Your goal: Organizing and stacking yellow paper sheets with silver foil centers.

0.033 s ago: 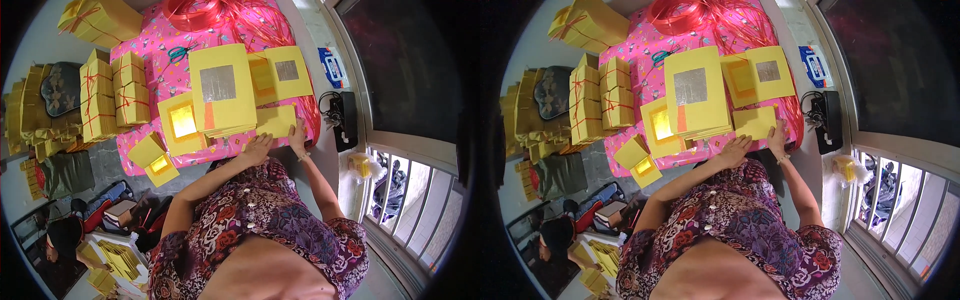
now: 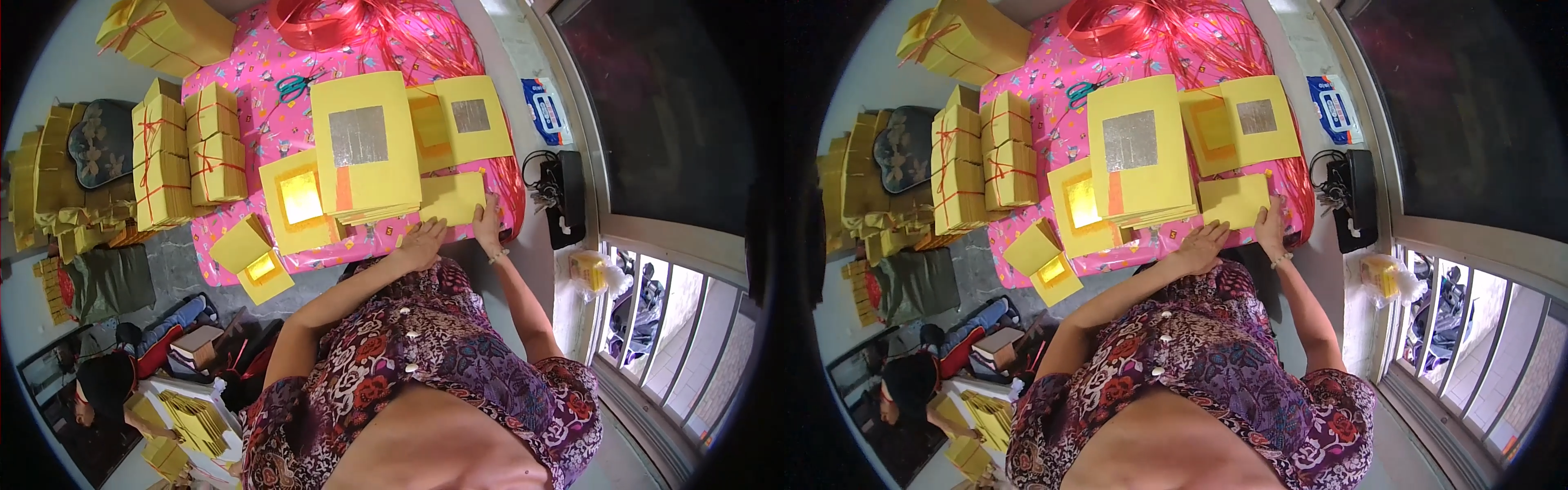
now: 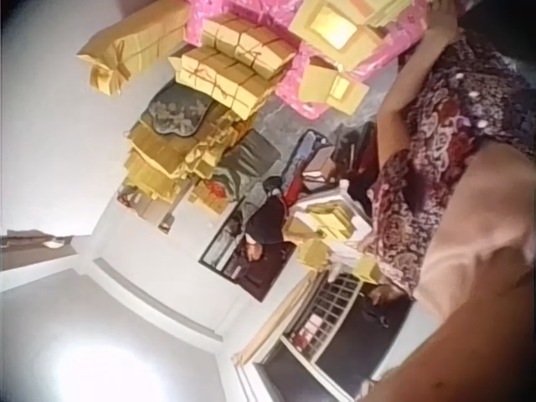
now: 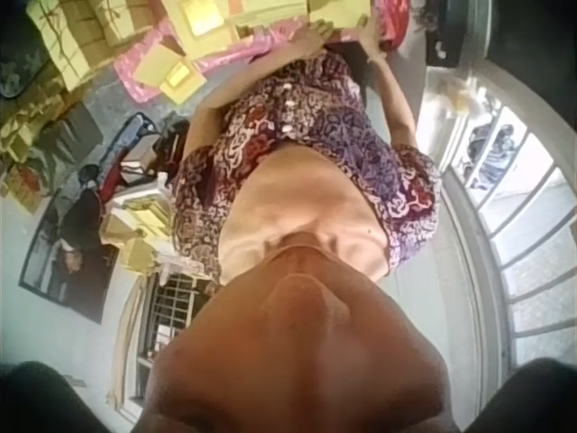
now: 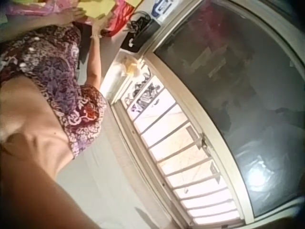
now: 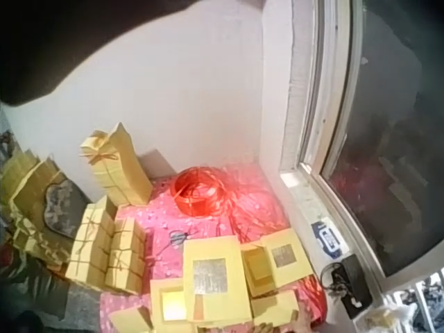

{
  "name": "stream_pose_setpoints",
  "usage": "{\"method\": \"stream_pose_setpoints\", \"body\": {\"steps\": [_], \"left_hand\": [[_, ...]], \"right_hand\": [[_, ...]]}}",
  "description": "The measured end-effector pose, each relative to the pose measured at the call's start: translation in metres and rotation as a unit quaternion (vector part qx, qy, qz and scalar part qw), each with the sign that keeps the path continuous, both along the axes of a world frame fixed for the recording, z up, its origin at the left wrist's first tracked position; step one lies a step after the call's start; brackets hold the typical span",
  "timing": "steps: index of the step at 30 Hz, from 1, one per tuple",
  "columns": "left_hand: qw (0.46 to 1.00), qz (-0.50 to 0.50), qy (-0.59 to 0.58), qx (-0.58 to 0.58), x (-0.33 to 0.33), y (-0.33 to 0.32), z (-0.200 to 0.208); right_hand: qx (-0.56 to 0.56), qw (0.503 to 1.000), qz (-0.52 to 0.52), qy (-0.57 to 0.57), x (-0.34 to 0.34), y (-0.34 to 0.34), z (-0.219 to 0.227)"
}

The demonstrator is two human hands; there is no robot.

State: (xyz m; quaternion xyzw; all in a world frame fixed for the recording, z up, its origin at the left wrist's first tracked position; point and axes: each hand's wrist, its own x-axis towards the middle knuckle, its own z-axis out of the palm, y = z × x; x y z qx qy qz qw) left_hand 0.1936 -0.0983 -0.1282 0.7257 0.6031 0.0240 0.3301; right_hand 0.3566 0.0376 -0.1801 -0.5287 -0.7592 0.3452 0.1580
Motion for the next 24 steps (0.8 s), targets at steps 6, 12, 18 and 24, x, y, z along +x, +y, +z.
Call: {"method": "stream_pose_setpoints", "body": {"steps": [6,12,18,24], "left_hand": [[0.992,-0.012,-0.008,-0.125,0.001,0.012,-0.006],[0.993,0.006,-0.043,-0.108,-0.005,0.011,-0.005],[0.995,0.032,-0.075,-0.050,-0.012,0.011,0.030],[0.989,0.060,-0.133,0.014,-0.024,0.003,0.077]], "right_hand": [[0.144,0.985,0.035,-0.089,-0.004,-0.003,0.005],[0.144,0.969,0.011,-0.200,-0.017,0.003,0.047],[0.195,0.970,0.122,0.076,-0.052,0.028,0.109],[0.166,0.916,0.342,0.129,-0.110,0.017,0.193]]}}
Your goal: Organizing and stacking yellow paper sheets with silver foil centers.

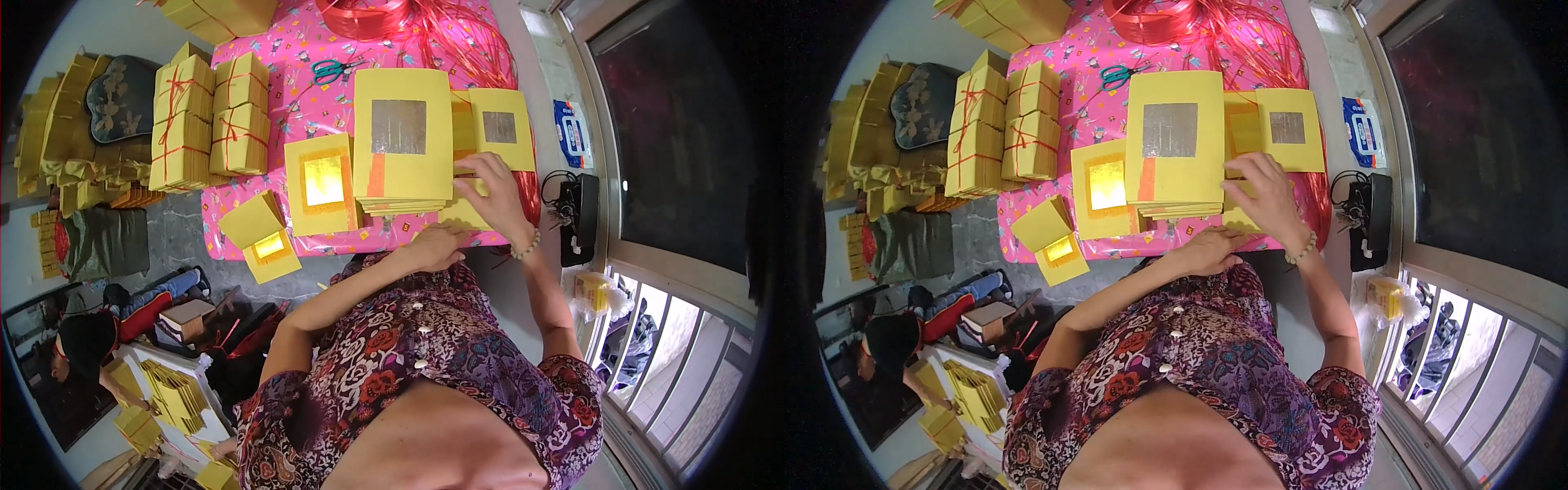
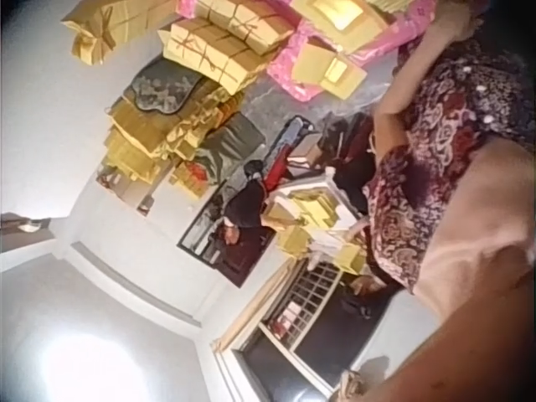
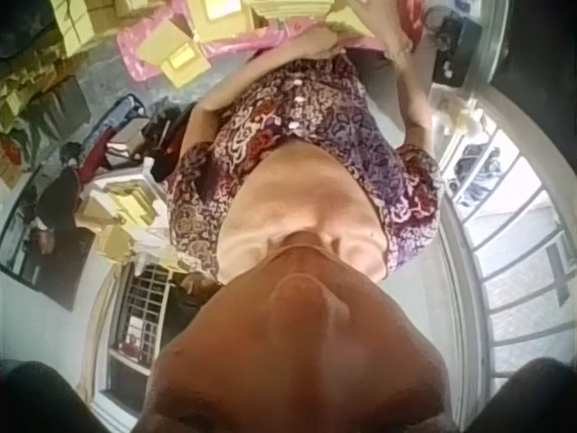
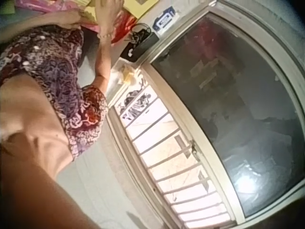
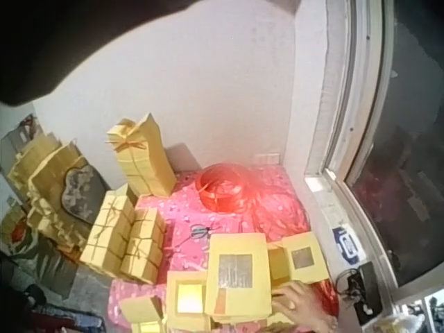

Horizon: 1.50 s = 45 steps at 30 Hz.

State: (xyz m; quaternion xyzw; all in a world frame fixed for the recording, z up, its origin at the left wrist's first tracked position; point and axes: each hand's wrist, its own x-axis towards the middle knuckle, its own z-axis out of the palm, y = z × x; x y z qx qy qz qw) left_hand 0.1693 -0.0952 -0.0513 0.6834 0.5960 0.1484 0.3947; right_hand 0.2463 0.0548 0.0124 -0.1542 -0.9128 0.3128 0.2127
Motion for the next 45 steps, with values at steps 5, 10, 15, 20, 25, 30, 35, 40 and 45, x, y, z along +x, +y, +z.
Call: {"method": "stream_pose_setpoints", "body": {"steps": [5,10,15,20,25,30,35,40,45], "left_hand": [[0.995,0.045,-0.085,0.036,-0.036,-0.031,0.036],[0.957,0.210,-0.193,0.040,-0.072,-0.061,0.069],[0.885,0.393,-0.212,0.130,-0.103,-0.081,0.071],[0.885,0.400,-0.033,0.234,-0.125,-0.080,0.070],[0.888,0.384,-0.081,0.239,-0.132,-0.076,0.055],[0.878,0.412,-0.118,0.212,-0.134,-0.073,0.049],[0.874,0.422,-0.130,0.202,-0.136,-0.069,0.047],[0.870,0.427,-0.133,0.207,-0.138,-0.067,0.046],[0.863,0.443,-0.141,0.197,-0.138,-0.066,0.045]], "right_hand": [[0.096,0.989,0.111,-0.015,-0.032,-0.016,0.019],[0.163,0.971,0.173,-0.035,-0.043,-0.015,0.013],[0.187,0.957,0.212,-0.062,-0.045,-0.011,0.012],[0.127,0.963,0.226,-0.079,-0.049,-0.003,0.019],[0.068,0.964,0.234,-0.105,-0.055,0.005,0.025],[0.024,0.965,0.245,-0.086,-0.058,0.006,0.024],[-0.023,0.964,0.251,-0.084,-0.059,0.009,0.023],[-0.034,0.963,0.251,-0.090,-0.060,0.012,0.020],[-0.058,0.963,0.244,-0.095,-0.059,0.013,0.018]]}}
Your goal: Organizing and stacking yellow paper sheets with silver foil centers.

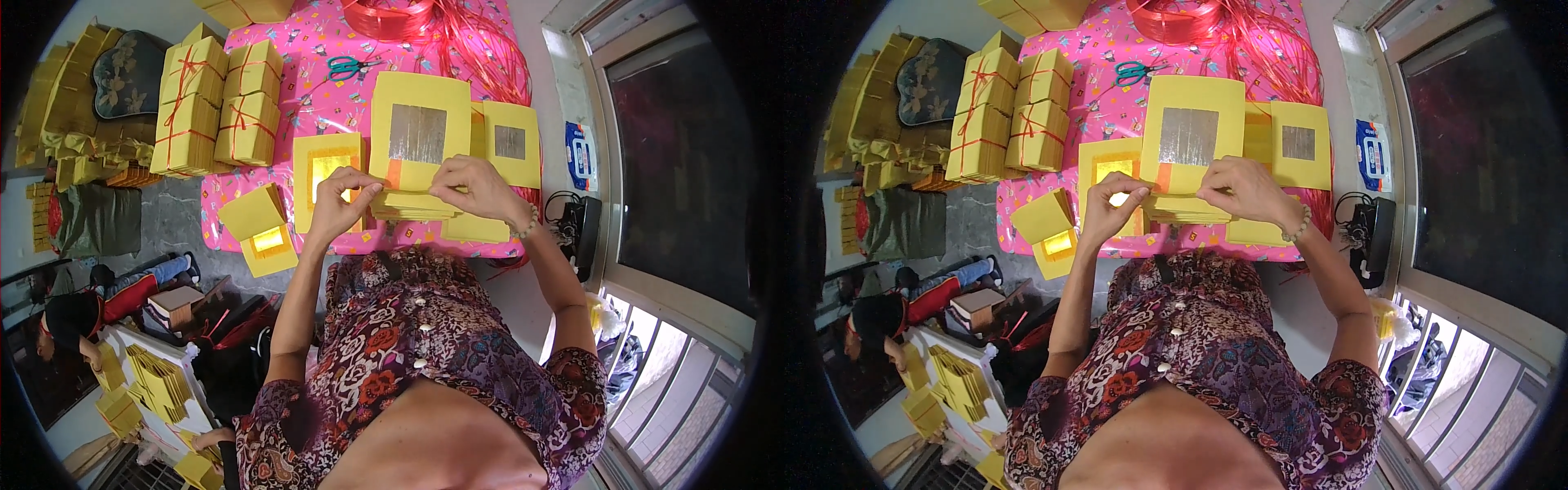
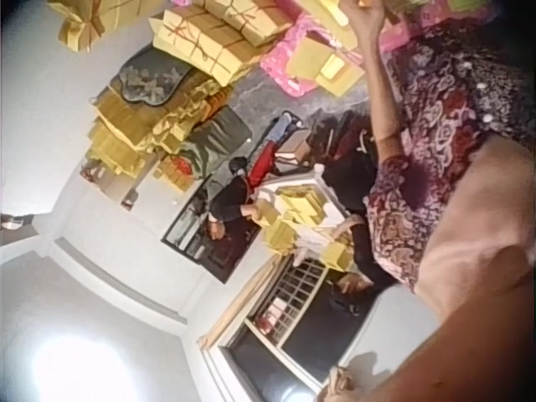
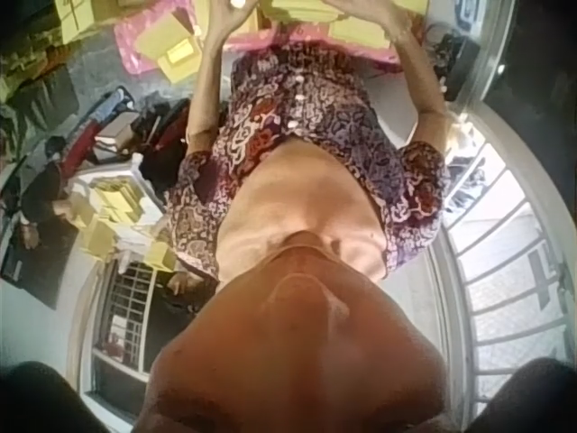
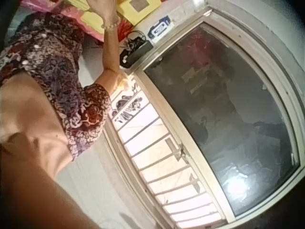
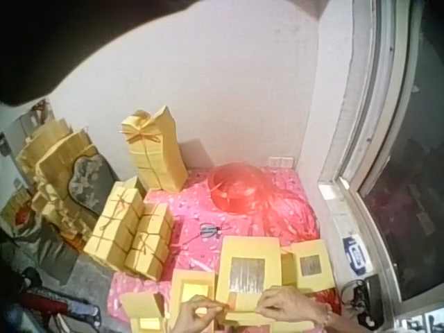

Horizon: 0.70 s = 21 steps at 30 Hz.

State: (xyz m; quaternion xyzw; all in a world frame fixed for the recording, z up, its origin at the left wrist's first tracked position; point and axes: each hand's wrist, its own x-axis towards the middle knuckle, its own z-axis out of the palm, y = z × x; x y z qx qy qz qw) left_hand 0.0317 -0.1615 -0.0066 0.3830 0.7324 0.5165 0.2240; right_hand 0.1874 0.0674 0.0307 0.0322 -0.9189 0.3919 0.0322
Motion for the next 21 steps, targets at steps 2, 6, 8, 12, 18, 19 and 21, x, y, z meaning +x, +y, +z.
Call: {"method": "stream_pose_setpoints", "body": {"steps": [2,6,8,12,18,19,21], "left_hand": [[1.000,-0.001,0.003,0.000,0.000,0.000,0.000],[1.000,-0.003,0.014,0.006,-0.001,0.001,-0.001],[1.000,-0.004,0.014,0.003,-0.001,0.002,-0.001],[1.000,-0.005,0.016,0.008,-0.002,0.002,-0.002],[1.000,-0.002,0.014,-0.002,-0.004,0.005,0.003],[1.000,-0.001,0.016,-0.001,-0.003,0.005,0.003],[0.999,0.034,-0.009,-0.019,-0.002,0.006,0.006]], "right_hand": [[-0.005,1.000,-0.002,-0.002,0.000,0.000,0.000],[-0.007,1.000,-0.003,-0.006,0.001,0.000,-0.001],[-0.012,1.000,-0.005,-0.007,0.002,0.000,-0.002],[-0.015,1.000,-0.007,-0.011,0.001,0.000,-0.003],[0.015,1.000,-0.008,-0.011,-0.001,0.000,0.003],[0.016,1.000,-0.008,-0.010,-0.001,-0.003,0.004],[0.086,0.995,-0.045,0.018,0.002,-0.012,0.009]]}}
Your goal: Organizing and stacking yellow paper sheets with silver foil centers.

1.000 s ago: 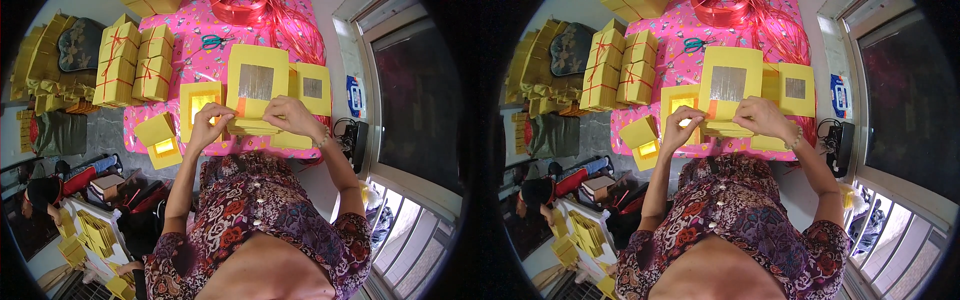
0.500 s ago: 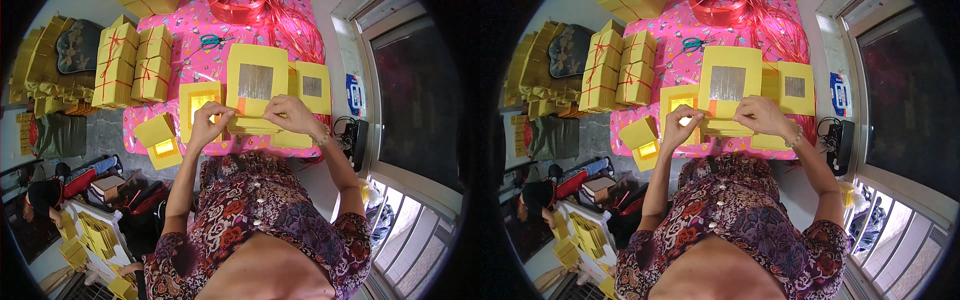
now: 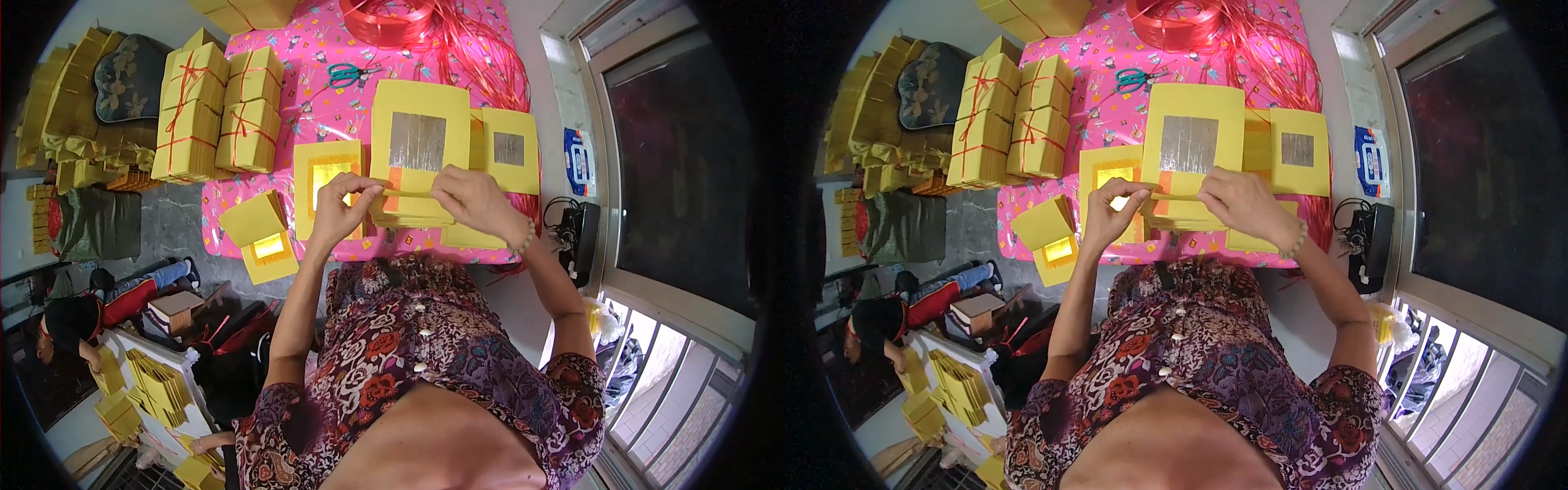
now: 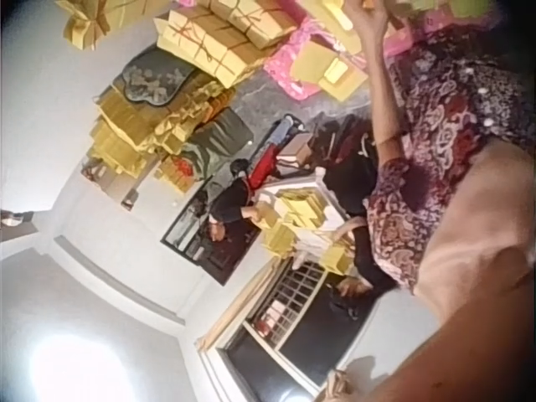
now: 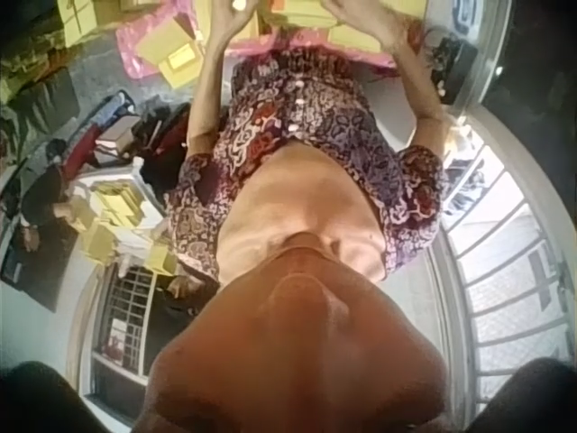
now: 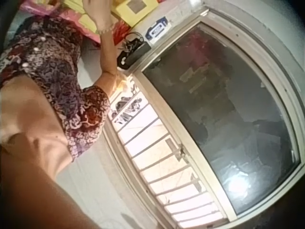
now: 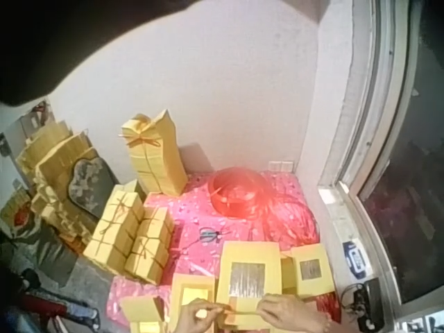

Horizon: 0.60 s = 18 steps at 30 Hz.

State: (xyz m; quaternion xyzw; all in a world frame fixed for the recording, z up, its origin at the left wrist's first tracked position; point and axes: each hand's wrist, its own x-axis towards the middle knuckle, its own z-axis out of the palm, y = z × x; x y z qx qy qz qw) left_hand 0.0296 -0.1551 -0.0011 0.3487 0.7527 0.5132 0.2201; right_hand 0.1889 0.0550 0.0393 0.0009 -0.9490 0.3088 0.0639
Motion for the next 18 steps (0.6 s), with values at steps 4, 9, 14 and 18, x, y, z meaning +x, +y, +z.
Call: {"method": "stream_pose_setpoints", "body": {"steps": [4,9,14,18], "left_hand": [[0.991,0.019,0.118,0.054,0.004,0.004,0.015],[0.942,0.089,0.301,0.118,0.018,0.017,0.028],[0.926,-0.080,0.359,0.083,0.024,0.051,0.032],[0.901,-0.141,0.410,-0.028,0.019,0.077,0.024]], "right_hand": [[-0.019,0.999,-0.044,0.015,-0.001,-0.002,0.011],[-0.042,0.992,-0.106,0.049,-0.024,0.028,0.014],[-0.018,0.991,-0.129,0.039,-0.060,0.072,-0.003],[-0.012,0.990,-0.126,0.059,-0.086,0.098,-0.023]]}}
